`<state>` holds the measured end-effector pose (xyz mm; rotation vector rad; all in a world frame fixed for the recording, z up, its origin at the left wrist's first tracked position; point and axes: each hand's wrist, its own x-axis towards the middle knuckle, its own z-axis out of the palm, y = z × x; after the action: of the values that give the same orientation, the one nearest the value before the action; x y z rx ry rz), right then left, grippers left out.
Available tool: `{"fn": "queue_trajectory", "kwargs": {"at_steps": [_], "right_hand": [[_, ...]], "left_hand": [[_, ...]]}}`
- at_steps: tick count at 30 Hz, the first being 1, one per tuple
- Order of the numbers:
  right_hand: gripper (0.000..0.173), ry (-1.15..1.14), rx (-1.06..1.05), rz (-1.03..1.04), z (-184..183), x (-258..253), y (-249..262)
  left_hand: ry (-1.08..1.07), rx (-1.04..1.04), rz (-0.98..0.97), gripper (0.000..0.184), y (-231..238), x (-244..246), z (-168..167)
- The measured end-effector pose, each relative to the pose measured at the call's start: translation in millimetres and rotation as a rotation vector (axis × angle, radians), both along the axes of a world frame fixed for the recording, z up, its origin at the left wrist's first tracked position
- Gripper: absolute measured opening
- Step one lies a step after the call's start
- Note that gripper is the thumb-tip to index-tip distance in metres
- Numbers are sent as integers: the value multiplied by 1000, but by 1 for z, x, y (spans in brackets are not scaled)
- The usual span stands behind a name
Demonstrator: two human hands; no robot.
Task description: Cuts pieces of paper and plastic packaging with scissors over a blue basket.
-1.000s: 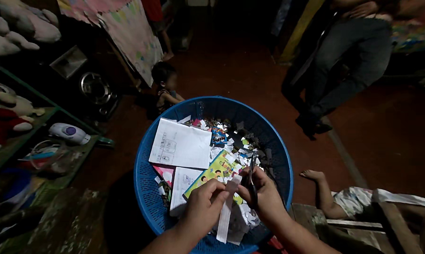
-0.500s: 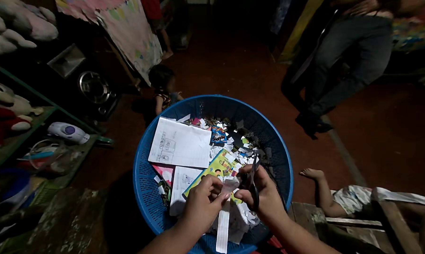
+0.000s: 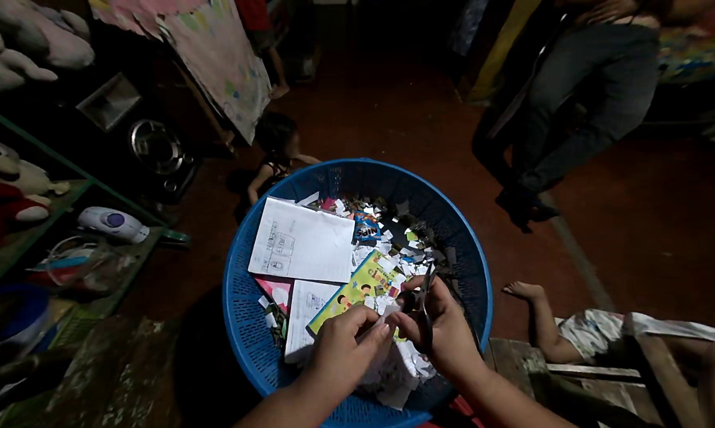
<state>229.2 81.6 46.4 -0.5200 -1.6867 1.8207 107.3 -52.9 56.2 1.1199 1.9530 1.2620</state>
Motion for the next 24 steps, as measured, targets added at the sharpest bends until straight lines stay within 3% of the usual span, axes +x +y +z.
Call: {"fn": "queue_trajectory", "kwargs": {"at_steps": [9, 15, 24], "right_hand": [[44, 17, -34, -4, -2, -1, 1], [42, 27, -32, -18, -2, -1, 1], [41, 17, -36, -23, -1, -1, 2]], "left_hand": [[81, -3, -105, 35, 0, -1, -5], [32, -47, -69, 20, 1, 1, -3], [24, -11, 17, 22, 1, -4, 0]]}}
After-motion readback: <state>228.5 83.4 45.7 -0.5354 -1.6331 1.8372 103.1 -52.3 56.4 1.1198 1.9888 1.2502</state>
